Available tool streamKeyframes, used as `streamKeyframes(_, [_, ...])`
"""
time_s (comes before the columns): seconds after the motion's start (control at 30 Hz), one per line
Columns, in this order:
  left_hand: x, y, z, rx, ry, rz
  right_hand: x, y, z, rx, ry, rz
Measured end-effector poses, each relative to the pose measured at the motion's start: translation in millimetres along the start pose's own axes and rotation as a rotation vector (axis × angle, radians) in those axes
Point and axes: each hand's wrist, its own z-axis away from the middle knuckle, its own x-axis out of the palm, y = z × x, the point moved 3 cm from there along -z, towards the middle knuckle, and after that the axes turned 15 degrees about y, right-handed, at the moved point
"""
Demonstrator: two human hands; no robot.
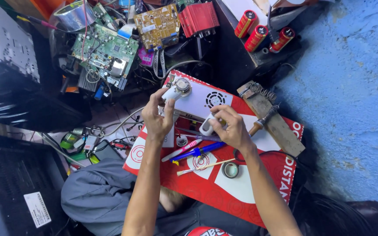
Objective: The person is inspecting and troubleshooting a small motor component, using a voltage tester to probe different parts of the assembly.
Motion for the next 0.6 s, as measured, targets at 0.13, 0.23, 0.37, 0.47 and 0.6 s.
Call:
streamKeyframes(0.13, [-12, -18, 18, -0.084, 0.025, -0.011, -4, 6, 3, 0.026, 0.064, -0.087])
streamKeyframes(0.23, [-17, -31, 24, -0.146, 0.065, 0.016, -5, 16, 6, 0.082, 0.089, -0.191])
streamKeyframes(0.37, [-19, -33, 20, -0.328, 0.102, 0.104, -1, 16, 9, 0.121, 0.066, -0.259])
streamKeyframes(0.47, [-21, -34, 23, -0.356, 0.090, 0.101, 1, 11, 13, 0.139, 0.021, -0.270])
streamKeyframes(0.6, [-18, -35, 23, -0.383, 0.088, 0.108, 1, 1, 11, 0.116, -0.063, -0.230])
